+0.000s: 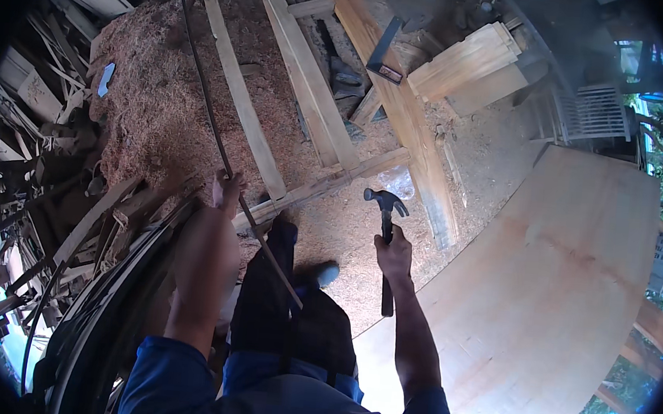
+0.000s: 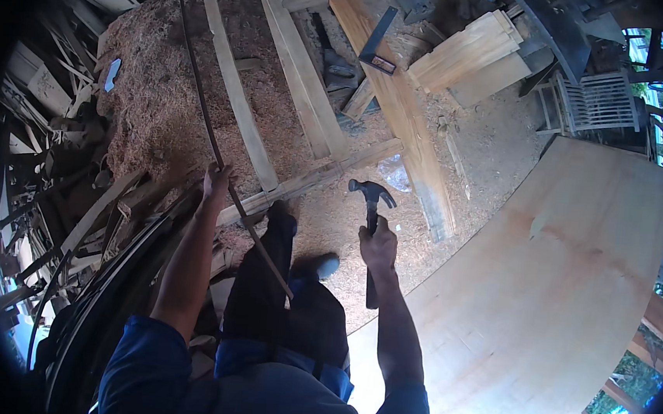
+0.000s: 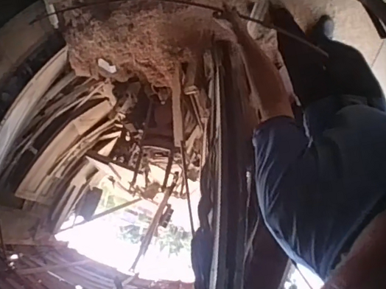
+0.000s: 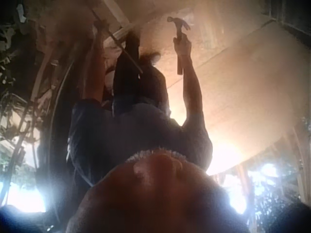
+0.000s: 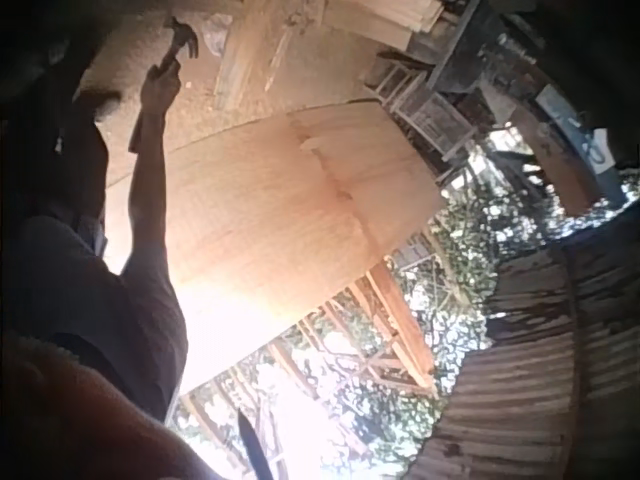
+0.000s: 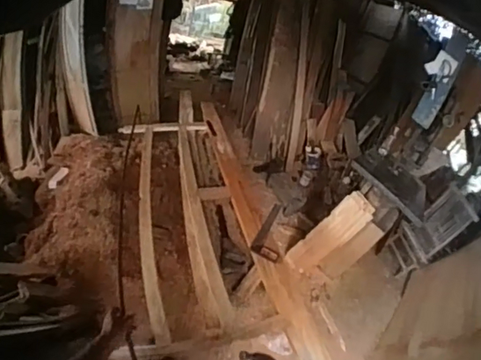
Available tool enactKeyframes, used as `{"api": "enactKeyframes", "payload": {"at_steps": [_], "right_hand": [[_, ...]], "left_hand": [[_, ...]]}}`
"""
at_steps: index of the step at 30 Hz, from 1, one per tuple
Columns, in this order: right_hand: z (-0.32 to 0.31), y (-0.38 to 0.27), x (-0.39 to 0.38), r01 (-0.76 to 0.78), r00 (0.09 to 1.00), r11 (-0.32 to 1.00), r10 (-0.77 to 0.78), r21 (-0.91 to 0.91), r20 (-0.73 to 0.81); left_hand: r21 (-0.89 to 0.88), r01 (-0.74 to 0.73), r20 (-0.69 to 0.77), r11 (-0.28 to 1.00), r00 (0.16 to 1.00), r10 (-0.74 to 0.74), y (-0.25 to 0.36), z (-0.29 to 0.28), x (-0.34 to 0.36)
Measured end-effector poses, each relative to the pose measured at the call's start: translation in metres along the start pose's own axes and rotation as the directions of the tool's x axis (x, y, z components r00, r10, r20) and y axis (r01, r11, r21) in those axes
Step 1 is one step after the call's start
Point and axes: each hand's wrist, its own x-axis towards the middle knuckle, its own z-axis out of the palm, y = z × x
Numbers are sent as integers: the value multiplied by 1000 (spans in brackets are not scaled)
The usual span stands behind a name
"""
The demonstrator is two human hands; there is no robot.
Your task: The person builds a wooden frame by cutting planks with a hand saw, hammering nails into the joints, and verifying the alignment using a square tool.
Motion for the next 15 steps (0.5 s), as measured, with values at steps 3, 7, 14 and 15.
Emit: {"api": "enactKeyframes", "payload": {"at_steps": [3,7,14,15], "right_hand": [[-9,46,76,46,995,994,-54,-100,-80],[-24,83,175,-85,995,926,59,-367,-81],[-6,121,235,-39,996,901,1,-432,-88],[-8,132,244,-34,991,907,-23,-420,-129]], "left_hand": [[222,-41,28,974,999,36,-18,6,-14],[233,-128,168,964,982,90,-28,-11,-19],[732,-381,-90,565,768,634,24,1,-61],[722,-370,-105,584,776,622,35,12,-66]]}}
